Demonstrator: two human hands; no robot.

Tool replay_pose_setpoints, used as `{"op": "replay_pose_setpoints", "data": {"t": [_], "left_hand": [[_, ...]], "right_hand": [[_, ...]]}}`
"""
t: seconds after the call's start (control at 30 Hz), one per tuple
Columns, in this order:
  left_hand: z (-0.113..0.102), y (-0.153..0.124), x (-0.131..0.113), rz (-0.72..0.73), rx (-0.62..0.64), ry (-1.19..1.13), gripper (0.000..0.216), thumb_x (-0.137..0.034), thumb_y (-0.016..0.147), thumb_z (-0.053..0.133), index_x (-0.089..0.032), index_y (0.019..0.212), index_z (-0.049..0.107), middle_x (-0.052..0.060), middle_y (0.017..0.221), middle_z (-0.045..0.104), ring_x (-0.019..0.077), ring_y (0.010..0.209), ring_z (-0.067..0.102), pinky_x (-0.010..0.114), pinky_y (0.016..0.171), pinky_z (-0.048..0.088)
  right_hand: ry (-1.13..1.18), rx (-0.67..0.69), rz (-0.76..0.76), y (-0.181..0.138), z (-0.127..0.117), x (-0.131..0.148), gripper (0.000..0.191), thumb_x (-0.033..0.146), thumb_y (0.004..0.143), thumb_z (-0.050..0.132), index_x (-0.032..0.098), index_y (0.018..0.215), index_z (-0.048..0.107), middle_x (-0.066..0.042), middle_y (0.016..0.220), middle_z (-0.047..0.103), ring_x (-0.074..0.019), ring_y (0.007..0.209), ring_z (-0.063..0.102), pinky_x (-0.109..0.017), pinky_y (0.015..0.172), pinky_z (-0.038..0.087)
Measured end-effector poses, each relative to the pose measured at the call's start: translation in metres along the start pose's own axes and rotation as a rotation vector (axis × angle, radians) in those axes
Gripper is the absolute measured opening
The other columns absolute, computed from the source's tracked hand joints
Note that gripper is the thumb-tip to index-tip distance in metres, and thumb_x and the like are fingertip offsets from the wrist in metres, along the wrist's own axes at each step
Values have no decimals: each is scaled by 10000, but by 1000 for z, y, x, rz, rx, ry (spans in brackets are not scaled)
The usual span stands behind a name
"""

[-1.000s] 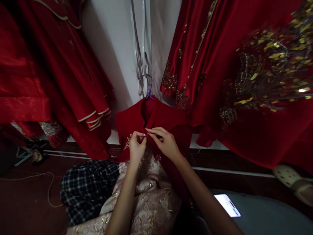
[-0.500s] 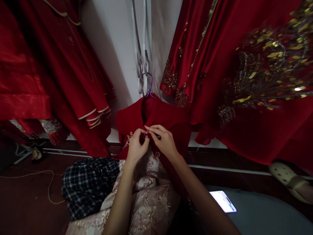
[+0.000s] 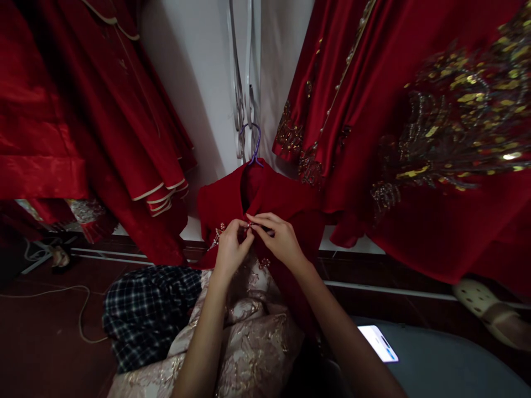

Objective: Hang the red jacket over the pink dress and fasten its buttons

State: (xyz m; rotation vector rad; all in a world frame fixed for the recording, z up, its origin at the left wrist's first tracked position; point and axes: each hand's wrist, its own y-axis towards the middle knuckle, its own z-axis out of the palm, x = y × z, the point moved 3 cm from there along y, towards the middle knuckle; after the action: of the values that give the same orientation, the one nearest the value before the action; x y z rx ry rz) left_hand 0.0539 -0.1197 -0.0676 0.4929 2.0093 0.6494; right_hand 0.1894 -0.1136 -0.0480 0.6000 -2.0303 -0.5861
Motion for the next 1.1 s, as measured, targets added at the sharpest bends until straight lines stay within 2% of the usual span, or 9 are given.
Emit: {"op": "replay_pose_setpoints", "data": {"t": [0.27, 0.47, 0.6, 0.83, 1.0, 1.1], "left_hand": [[-7, 4, -5, 13, 42, 26, 58, -196, 831, 463, -195, 865, 510, 36, 883, 587, 145, 804, 575, 251, 741, 429], [-9, 5, -5, 29, 68, 48, 75, -192, 831, 463, -186, 871, 525, 32, 883, 594, 131, 779, 571, 233, 719, 426], [-16, 18, -7, 103, 140, 103, 79, -181, 817, 471, -183, 846, 545, 20, 831, 599, 121, 733, 559, 217, 690, 415], [-32, 48, -16, 224, 284, 283, 87, -171, 794, 480, -169, 797, 567, 30, 806, 616, 131, 715, 556, 222, 667, 398], [-23, 54, -13, 225, 324, 339, 97, -162, 792, 474, -170, 821, 566, 43, 820, 610, 151, 731, 562, 246, 692, 409], [-10, 48, -8, 130, 257, 301, 124, -149, 788, 468, -176, 878, 549, 60, 858, 589, 172, 776, 564, 273, 722, 419]], "right_hand": [[6, 38, 18, 1, -2, 2, 326, 317, 829, 534, 296, 1144, 615, -23, 1083, 613, -156, 943, 594, -224, 645, 551], [3, 10, 22, 1, -1, -1, 320, 316, 818, 551, 264, 1123, 633, -30, 1076, 626, -151, 932, 604, -205, 631, 548], [34, -30, 33, 7, 0, -6, 304, 324, 797, 575, 255, 1082, 657, -30, 1059, 646, -166, 918, 620, -218, 608, 553], [65, -82, 17, 22, -2, -6, 292, 328, 765, 604, 234, 1030, 682, -29, 1011, 668, -175, 891, 636, -274, 700, 564], [110, -60, 41, 29, 5, -17, 271, 294, 751, 592, 207, 994, 677, -43, 1000, 653, -169, 869, 632, -269, 675, 560], [74, -57, 54, 30, 13, -24, 308, 236, 731, 564, 203, 1033, 612, -50, 1012, 622, -158, 839, 619, -281, 680, 543]]}}
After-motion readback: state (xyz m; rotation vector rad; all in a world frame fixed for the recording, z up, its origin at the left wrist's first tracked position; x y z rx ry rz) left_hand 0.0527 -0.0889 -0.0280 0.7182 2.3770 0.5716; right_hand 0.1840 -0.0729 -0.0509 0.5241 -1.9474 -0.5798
